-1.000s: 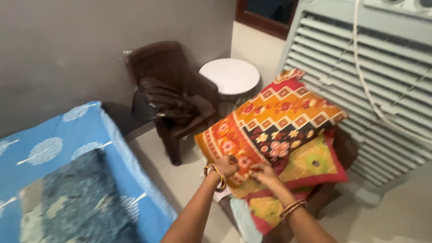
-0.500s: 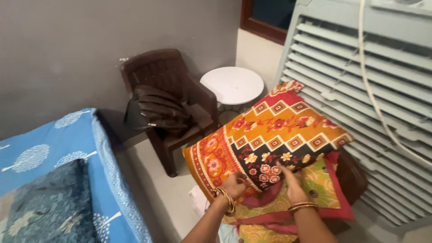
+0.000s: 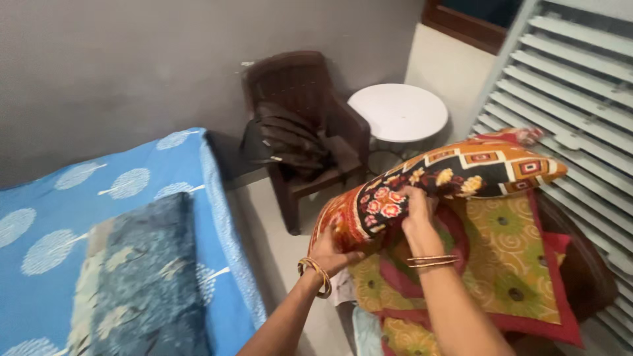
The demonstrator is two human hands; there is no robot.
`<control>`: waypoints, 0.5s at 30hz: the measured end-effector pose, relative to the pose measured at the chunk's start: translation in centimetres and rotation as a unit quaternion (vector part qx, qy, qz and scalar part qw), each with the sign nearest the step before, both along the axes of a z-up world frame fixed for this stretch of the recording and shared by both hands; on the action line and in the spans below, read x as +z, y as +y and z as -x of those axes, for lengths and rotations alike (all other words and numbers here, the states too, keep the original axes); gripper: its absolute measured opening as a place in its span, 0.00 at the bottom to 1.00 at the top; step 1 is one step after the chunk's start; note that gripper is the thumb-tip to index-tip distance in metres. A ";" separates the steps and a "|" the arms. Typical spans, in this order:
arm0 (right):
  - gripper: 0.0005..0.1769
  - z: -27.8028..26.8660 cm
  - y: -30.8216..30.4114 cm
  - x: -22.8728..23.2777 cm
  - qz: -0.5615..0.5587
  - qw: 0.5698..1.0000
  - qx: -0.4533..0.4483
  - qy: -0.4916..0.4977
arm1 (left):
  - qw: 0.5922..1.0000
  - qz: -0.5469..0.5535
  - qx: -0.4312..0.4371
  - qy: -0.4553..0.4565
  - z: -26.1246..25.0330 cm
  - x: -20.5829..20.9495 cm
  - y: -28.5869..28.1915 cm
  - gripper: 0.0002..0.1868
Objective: The person spreads a blue patterned bedsheet over a mattress, smooths it, and tucks the edges. They then place several colorful pillows on the bed and fold a light blue cloth into a neat rectangle.
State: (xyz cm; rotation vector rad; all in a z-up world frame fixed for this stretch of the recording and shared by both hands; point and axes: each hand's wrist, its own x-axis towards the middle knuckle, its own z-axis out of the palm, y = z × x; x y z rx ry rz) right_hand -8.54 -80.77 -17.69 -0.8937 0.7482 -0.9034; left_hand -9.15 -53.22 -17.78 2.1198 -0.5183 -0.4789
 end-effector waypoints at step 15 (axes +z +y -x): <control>0.23 -9.1 31.4 17.7 -0.012 0.948 0.315 -0.047 | 0.923 0.073 0.376 -0.026 -1.6 9.4 23.0 0.26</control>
